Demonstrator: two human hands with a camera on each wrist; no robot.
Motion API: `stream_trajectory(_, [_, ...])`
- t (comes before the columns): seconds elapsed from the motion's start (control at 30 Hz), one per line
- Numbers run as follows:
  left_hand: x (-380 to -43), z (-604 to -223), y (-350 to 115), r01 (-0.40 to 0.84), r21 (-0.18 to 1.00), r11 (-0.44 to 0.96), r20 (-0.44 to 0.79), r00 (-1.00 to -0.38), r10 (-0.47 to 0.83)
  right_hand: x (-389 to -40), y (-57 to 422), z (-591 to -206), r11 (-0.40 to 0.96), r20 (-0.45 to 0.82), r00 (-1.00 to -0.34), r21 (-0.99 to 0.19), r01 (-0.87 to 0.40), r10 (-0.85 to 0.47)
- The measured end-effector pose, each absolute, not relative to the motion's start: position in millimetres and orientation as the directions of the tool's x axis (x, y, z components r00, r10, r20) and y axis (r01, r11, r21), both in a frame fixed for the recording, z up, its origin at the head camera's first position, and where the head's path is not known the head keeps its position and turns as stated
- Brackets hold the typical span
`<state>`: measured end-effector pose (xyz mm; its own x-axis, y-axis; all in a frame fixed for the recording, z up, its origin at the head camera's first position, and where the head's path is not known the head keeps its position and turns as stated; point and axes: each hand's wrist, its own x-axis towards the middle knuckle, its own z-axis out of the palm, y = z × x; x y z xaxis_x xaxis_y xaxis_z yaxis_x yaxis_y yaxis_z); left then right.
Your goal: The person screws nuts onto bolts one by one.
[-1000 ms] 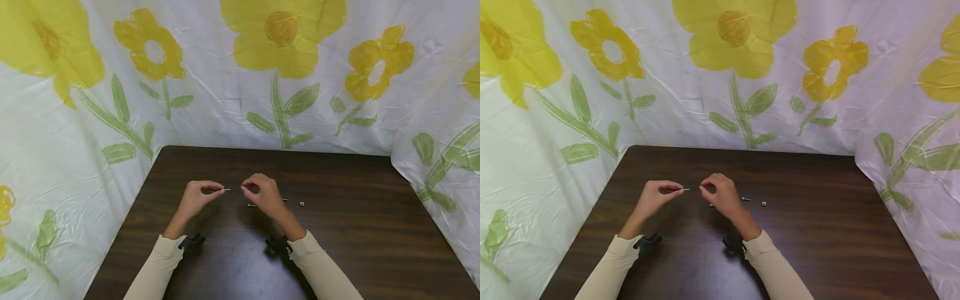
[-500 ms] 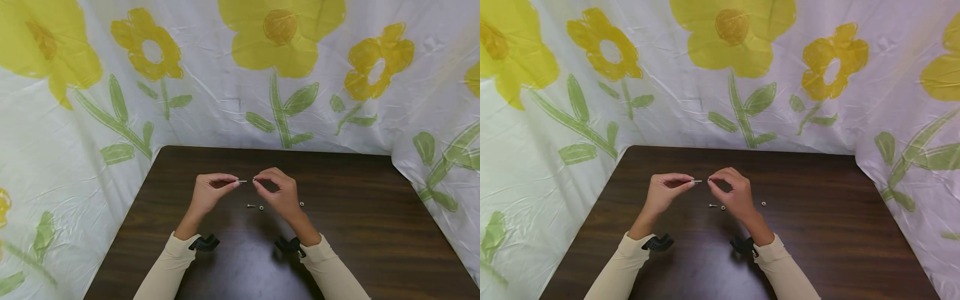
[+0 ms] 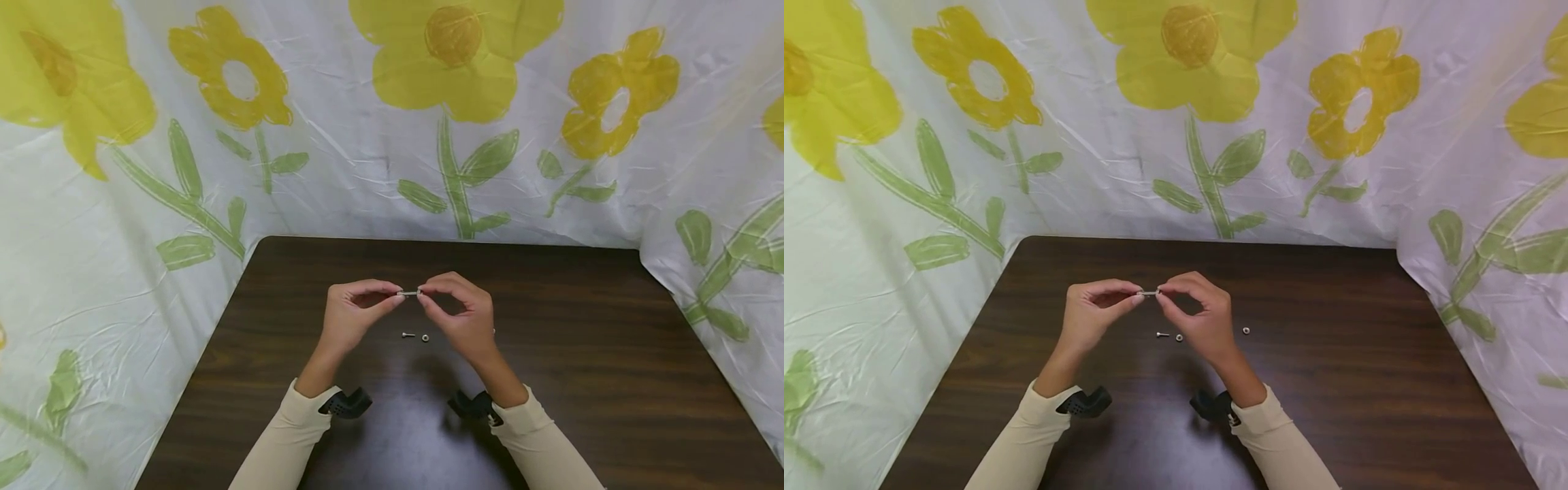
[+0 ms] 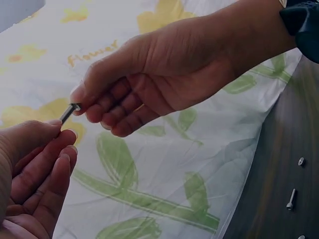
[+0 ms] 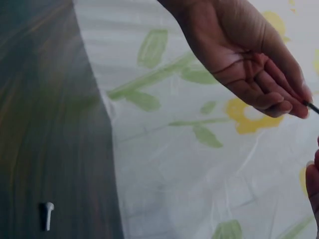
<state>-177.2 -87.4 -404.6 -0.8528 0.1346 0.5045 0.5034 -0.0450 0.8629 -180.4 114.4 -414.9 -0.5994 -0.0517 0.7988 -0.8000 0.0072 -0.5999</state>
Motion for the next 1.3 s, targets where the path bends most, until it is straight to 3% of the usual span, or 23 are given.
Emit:
stream_trajectory(0.47, [-173.8, -398.6, -84.1, 0.55, 0.833, -0.066, 0.553, -0.82, 0.149, -174.6, 113.0, -409.6, -0.065, 0.799, -0.6, -0.601, -0.796, -0.04])
stream_trajectory(0.97, [-169.0, -390.5, -84.5, 0.585, 0.808, -0.077, 0.588, -0.79, 0.172, -168.1, 121.1, -394.1, 0.073, 0.857, -0.502, -0.496, -0.865, -0.119])
stream_trajectory(1.3, [-166.6, -389.2, -83.9, 0.594, 0.8, -0.084, 0.598, -0.78, 0.187, -171.8, 122.6, -400.1, -0.003, 0.848, -0.517, -0.521, -0.853, -0.118])
